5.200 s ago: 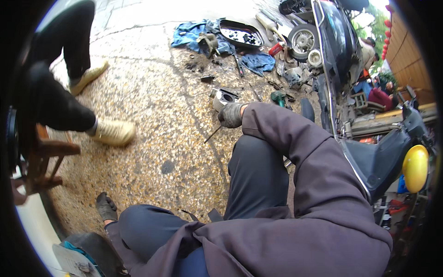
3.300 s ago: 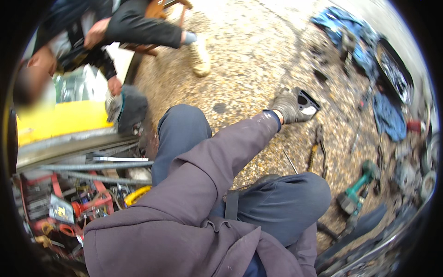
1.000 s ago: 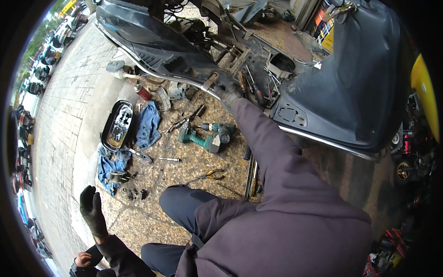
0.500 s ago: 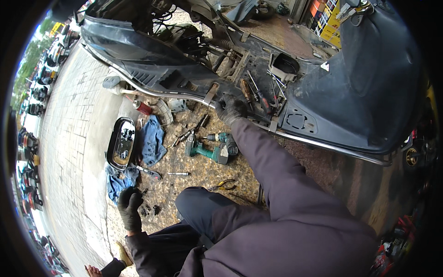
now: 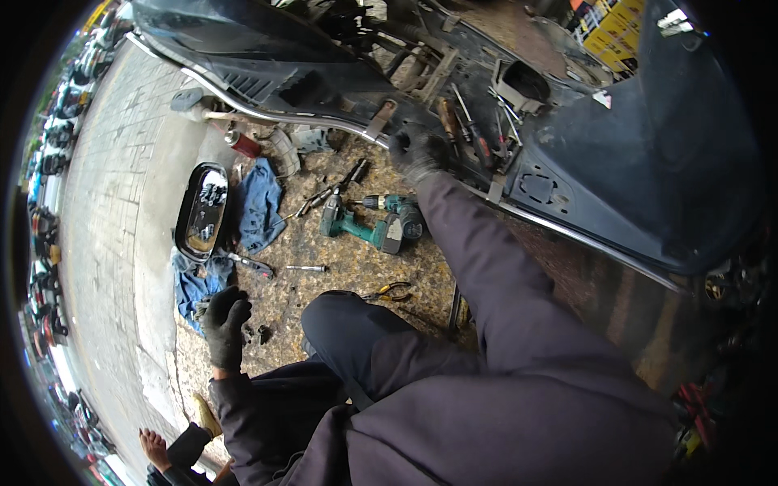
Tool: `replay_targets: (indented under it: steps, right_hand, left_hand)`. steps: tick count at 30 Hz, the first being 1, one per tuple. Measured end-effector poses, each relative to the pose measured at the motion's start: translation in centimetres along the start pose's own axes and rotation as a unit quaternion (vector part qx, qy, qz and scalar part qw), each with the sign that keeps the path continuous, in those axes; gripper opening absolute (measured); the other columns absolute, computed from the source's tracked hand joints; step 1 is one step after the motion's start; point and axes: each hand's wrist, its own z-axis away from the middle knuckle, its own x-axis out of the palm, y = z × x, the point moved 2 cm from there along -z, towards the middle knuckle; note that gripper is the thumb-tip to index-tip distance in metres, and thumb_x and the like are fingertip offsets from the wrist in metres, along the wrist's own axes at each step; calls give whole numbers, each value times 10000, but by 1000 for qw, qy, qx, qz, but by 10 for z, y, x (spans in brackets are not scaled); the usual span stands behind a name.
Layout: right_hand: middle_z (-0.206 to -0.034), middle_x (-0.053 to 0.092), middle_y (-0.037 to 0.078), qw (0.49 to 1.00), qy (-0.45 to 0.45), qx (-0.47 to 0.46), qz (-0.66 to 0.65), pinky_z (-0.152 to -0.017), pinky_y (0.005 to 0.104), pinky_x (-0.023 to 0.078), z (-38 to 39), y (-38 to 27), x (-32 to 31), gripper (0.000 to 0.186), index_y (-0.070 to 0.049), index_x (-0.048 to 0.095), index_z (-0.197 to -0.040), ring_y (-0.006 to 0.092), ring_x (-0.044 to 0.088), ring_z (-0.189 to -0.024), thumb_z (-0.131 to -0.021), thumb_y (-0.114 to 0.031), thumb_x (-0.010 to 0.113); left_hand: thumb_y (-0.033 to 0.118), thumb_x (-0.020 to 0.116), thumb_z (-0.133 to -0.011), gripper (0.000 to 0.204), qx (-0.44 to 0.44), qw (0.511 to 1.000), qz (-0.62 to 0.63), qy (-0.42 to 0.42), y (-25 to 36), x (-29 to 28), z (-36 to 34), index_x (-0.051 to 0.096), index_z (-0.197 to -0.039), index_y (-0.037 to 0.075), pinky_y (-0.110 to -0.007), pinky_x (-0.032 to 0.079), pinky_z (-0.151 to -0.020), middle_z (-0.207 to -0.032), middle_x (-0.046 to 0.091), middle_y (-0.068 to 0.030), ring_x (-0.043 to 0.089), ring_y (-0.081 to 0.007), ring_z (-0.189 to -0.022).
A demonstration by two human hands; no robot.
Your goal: The person sits on the floor and works on a scooter engine part. They use pliers to remove a small component from a metal cylinder, then use a screwdriver to adjust or remove another part. The person handles various tools and parts on the floor while another person sits nearby.
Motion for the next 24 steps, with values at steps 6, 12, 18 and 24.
replay_targets:
  steps: [6, 12, 18, 24]
  right_hand:
    - [-724, 644, 89, 970, -10, 115, -215, -579, 362, 510, -1, -1, 0, 131, -88, 612, -750, 222, 631, -670, -761, -177, 708]
    - [-766, 661, 134, 998, -14, 32, 47, -611, 421, 515, -2, -9, -12, 170, -98, 621, -783, 331, 649, -711, -750, -243, 702]
    - [-718, 642, 101, 998, 7, 43, 48, -600, 359, 511, 0, -10, -8, 175, -83, 615, -763, 255, 630, -652, -734, -190, 750]
    - [-790, 664, 122, 998, -15, 58, 37, -644, 410, 523, 1, -10, -10, 190, -109, 627, -816, 335, 650, -733, -740, -262, 711]
  left_hand:
    - [50, 661, -878, 324, -22, 1000, -7, -1, -5, -9, 2, 576, -1187, 3, -265, 486, -808, -1100, 644, -71, 597, -142, -935]
    - [80, 632, -894, 301, -39, 999, 15, 5, -11, -7, -4, 576, -1181, 10, -253, 493, -719, -1042, 638, -57, 586, -124, -838]
    - [84, 641, -895, 300, -30, 1000, -3, -2, -10, -3, -4, 580, -1181, 14, -243, 489, -714, -1067, 641, -58, 584, -115, -845]
    - [85, 645, -894, 310, -24, 999, -25, -11, -7, -1, 3, 574, -1187, 12, -245, 481, -715, -1061, 625, -51, 570, -116, -840]
